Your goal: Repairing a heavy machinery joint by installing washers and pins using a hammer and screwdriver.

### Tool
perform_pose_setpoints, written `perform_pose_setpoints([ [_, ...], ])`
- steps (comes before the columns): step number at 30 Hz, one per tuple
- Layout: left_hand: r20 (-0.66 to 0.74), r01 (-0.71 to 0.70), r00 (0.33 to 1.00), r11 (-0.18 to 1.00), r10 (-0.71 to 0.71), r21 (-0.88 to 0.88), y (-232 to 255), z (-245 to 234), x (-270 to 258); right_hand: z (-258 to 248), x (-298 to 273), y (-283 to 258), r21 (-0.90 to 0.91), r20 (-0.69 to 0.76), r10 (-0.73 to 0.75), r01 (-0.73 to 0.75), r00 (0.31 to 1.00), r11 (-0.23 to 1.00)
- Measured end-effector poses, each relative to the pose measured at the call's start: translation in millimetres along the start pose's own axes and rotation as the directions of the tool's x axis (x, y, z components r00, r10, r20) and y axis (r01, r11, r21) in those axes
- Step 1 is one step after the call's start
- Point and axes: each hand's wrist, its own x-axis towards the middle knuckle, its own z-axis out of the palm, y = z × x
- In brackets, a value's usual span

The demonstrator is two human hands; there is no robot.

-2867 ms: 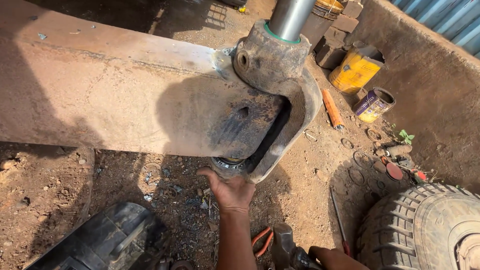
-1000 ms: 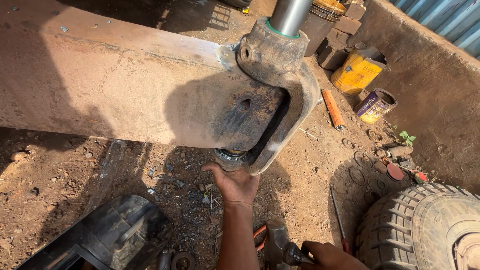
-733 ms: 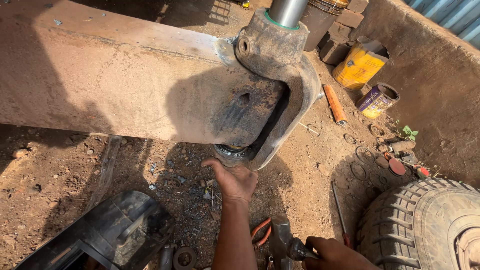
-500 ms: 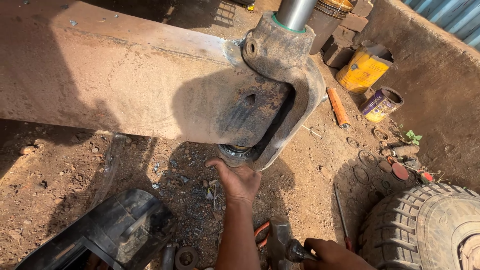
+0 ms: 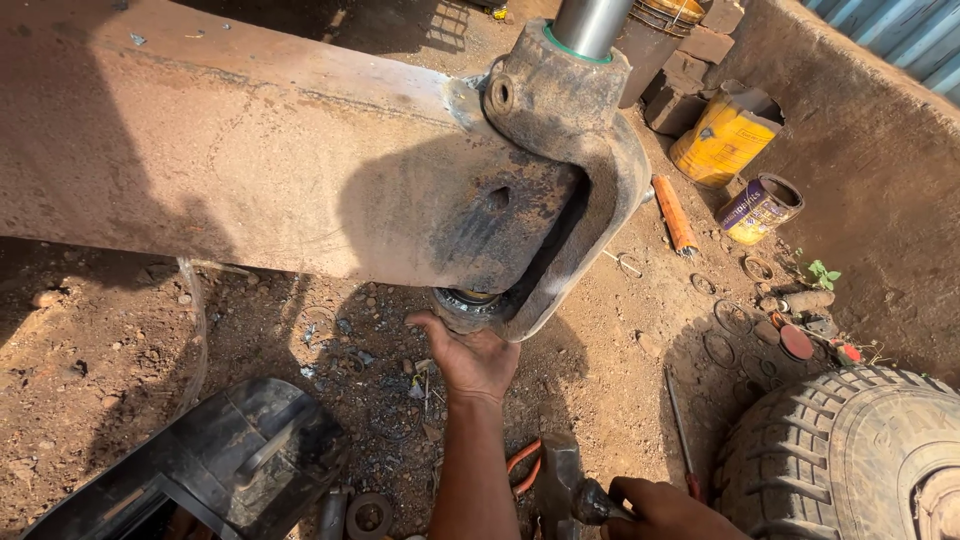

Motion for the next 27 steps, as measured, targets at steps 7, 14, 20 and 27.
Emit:
perform_pose_setpoints([
  [7,-0.098,0.012,0.995,0.991,-0.026,-0.135,3,13,-10,-4,-24,-24,0.096,-0.040,-0.042,0.046,0.998,0.994],
  [14,0.115,-0.075,0.988,0.966,0.106,-0.247,-27,-40,23,14,25,32,0.112,-0.061,-0.058,0.065,0.996,0.992],
  [20,0.268,-0.155,0.931,0.933,0.248,-0.325,-27,-91,58,15,67,66,0.002,-0.011,-0.095,0.095,0.995,0.995],
  [27,0.158,-0.120,0.985,0.947,0.075,0.299,76,15,-20,15,28,50,0.159,-0.044,-0.122,0.127,0.992,0.979],
])
